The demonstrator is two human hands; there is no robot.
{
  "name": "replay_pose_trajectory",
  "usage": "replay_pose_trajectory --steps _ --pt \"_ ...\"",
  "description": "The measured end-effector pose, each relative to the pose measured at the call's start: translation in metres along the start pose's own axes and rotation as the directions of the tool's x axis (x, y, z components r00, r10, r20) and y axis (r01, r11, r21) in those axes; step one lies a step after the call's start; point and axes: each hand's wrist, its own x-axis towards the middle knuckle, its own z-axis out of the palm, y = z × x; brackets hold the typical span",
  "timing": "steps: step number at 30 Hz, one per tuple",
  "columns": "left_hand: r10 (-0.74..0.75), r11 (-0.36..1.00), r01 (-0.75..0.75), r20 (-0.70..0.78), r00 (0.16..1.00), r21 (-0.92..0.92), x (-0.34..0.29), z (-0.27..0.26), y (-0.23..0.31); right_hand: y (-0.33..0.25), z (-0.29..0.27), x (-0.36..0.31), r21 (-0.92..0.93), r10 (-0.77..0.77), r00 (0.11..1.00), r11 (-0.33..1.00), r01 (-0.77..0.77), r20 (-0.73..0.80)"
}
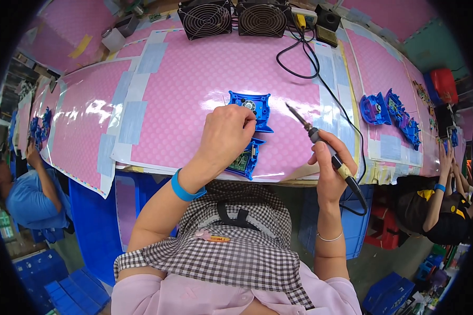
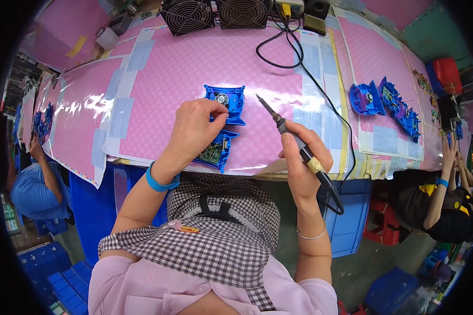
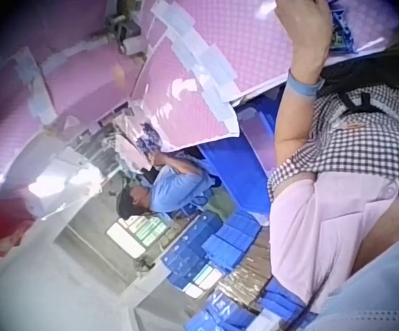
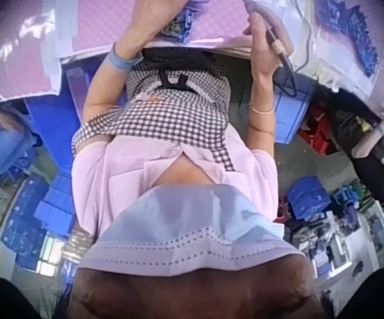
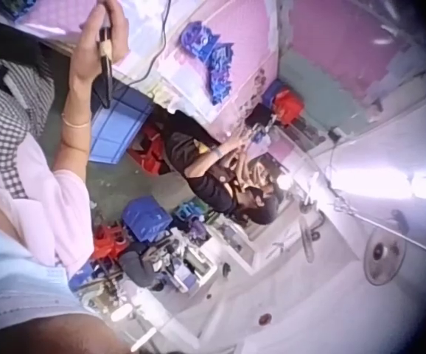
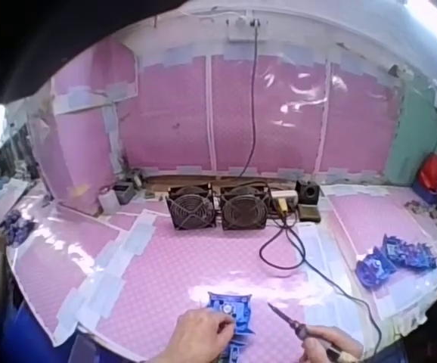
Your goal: Soldering wires and components onto blue electronic fan housings at a factory workbench.
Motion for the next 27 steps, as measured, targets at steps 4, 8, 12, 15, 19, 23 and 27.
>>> replay_pose_trajectory --steps 4,8,12,15,19,23,27 --pt "0.006 1.000 -0.006 0.000 1.000 0.001 0.000 0.000 0.001 0.003 -0.007 -0.003 -0.007 -0.054 0.996 0.999 0.054 -0.074" --pt "0.002 1.000 -0.002 0.001 1.000 -0.007 0.001 0.001 -0.001 0.005 -0.014 -0.003 -0.041 -0.094 0.990 0.995 0.091 -0.100" --pt "0.063 0.998 -0.062 -0.069 0.996 0.008 -0.001 -0.004 -0.001 0.007 -0.019 -0.005 -0.014 -0.120 0.986 0.993 0.119 -0.119" --pt "0.063 0.997 -0.072 -0.225 0.972 -0.032 -0.010 -0.021 0.020 0.009 -0.034 -0.008 -0.008 -0.134 0.977 0.991 0.134 -0.165" --pt "0.177 0.982 -0.174 -0.031 0.984 0.066 -0.024 -0.017 0.036 0.001 -0.047 -0.005 -0.002 -0.175 0.961 0.984 0.178 -0.215" --pt "0.208 0.894 -0.253 0.157 0.965 0.370 -0.018 -0.005 0.032 -0.005 -0.034 0.016 0.108 -0.179 0.979 0.976 0.189 -0.097" --pt "0.173 0.893 -0.196 0.093 0.981 0.404 -0.011 -0.022 0.000 -0.002 -0.060 0.030 -0.030 -0.115 0.993 0.993 0.114 -0.036"
